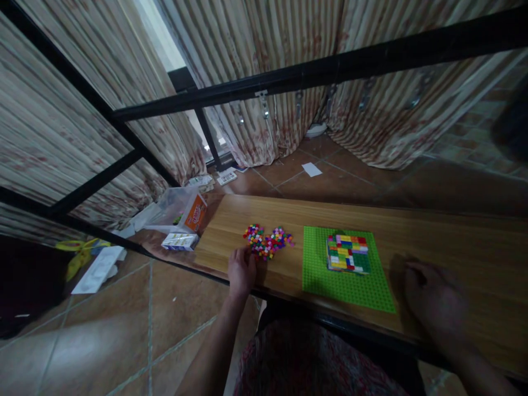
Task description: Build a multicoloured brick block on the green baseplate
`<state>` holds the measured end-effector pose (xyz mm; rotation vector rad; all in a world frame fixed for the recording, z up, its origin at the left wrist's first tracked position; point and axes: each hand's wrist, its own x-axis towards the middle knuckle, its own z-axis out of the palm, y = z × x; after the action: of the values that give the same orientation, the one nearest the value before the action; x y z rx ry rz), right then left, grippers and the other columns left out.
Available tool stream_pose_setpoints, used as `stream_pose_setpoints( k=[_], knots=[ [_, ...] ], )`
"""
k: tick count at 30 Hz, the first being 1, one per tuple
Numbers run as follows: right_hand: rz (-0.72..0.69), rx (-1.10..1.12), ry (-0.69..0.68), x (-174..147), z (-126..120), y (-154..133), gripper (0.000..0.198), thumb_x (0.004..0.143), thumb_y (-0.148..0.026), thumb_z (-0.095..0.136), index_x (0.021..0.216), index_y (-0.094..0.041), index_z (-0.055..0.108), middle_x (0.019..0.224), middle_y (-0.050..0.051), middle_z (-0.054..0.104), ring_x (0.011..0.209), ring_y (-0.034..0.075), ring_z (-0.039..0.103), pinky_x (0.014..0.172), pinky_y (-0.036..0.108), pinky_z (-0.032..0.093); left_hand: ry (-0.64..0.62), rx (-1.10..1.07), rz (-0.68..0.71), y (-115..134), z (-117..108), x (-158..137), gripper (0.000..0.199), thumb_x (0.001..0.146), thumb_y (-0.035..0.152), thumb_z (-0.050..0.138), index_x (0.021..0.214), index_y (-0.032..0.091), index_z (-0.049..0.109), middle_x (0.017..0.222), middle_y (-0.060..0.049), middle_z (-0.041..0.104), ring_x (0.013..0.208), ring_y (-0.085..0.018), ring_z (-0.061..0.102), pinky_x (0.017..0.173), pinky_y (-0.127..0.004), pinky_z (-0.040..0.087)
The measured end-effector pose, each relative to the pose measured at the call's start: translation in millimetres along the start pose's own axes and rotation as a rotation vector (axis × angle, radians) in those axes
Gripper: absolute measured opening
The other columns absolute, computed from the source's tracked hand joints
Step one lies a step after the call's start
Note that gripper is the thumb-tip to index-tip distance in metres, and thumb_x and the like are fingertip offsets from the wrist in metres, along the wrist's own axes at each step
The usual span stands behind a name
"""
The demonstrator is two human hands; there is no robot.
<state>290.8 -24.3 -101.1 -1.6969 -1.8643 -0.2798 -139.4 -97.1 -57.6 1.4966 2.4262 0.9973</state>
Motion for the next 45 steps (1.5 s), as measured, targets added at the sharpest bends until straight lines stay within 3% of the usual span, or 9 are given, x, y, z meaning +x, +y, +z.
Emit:
stream_pose_setpoints(
  k=[6,18,22,26,33,40,45],
  knots=[
    [-0.013,-0.001,0.005,0.8,-2.7,-1.6,0.036,0.088,-0.039,0.041,0.087,-0.016,0.069,0.092,0.013,0.07,0.087,0.027,0.063,0.082,0.038,0.047,-0.051,-0.019,-0.01,8.3,2.6,-1.6,0.019,0.088,0.024,0.051,0.102,0.019,0.063,0.099,-0.008,0.067,0.093,-0.02,0.064,0.083,-0.033,0.051],
    [0.004,0.024,-0.002,3.0,-9.8,-9.4,0.031,0.088,-0.036,0.042,0.087,-0.018,0.067,0.091,0.014,0.07,0.089,0.03,0.064,0.082,0.041,0.048,-0.054,-0.173,-0.022,29.1,16.2,1.9,0.02,0.089,0.019,0.048,0.1,0.022,0.064,0.097,-0.004,0.07,0.092,-0.017,0.065,0.086,-0.029,0.049],
    [0.016,0.017,-0.011,3.4,-9.7,-8.6,0.032,0.087,-0.036,0.042,0.087,-0.018,0.068,0.091,0.014,0.07,0.089,0.03,0.065,0.082,0.041,0.048,-0.007,-0.058,-0.051,20.0,11.5,18.5,0.02,0.088,0.021,0.049,0.099,0.02,0.066,0.098,-0.007,0.067,0.091,-0.018,0.063,0.083,-0.029,0.049],
    [0.006,0.009,-0.011,2.2,-6.8,-5.0,0.033,0.087,-0.037,0.043,0.087,-0.017,0.069,0.091,0.014,0.07,0.087,0.03,0.065,0.081,0.041,0.049,-0.075,0.063,-0.026,14.6,8.3,31.7,0.019,0.086,0.022,0.052,0.096,0.02,0.068,0.1,-0.008,0.064,0.089,-0.018,0.062,0.082,-0.029,0.048],
    [0.003,0.007,0.012,1.8,-6.3,-5.6,0.033,0.087,-0.037,0.044,0.088,-0.016,0.069,0.092,0.014,0.07,0.088,0.03,0.065,0.082,0.04,0.048,-0.121,0.063,-0.015,22.9,11.1,34.0,0.023,0.083,0.021,0.053,0.1,0.02,0.068,0.1,-0.008,0.063,0.09,-0.019,0.061,0.084,-0.03,0.048],
    [0.011,0.042,-0.024,1.3,-7.6,-6.9,0.032,0.088,-0.035,0.044,0.09,-0.016,0.069,0.094,0.016,0.069,0.093,0.033,0.064,0.085,0.044,0.047,-0.113,0.009,0.009,23.3,12.7,35.9,0.019,0.077,0.018,0.057,0.092,0.02,0.069,0.099,-0.007,0.064,0.092,-0.018,0.061,0.087,-0.029,0.048],
    [0.034,0.062,-0.045,1.8,-10.0,-9.5,0.031,0.088,-0.034,0.043,0.091,-0.016,0.068,0.096,0.017,0.069,0.095,0.034,0.064,0.084,0.047,0.047,-0.113,0.151,0.068,27.8,13.8,44.9,0.023,0.079,0.018,0.055,0.096,0.022,0.071,0.102,-0.009,0.064,0.095,-0.021,0.06,0.089,-0.032,0.048]
  ],
)
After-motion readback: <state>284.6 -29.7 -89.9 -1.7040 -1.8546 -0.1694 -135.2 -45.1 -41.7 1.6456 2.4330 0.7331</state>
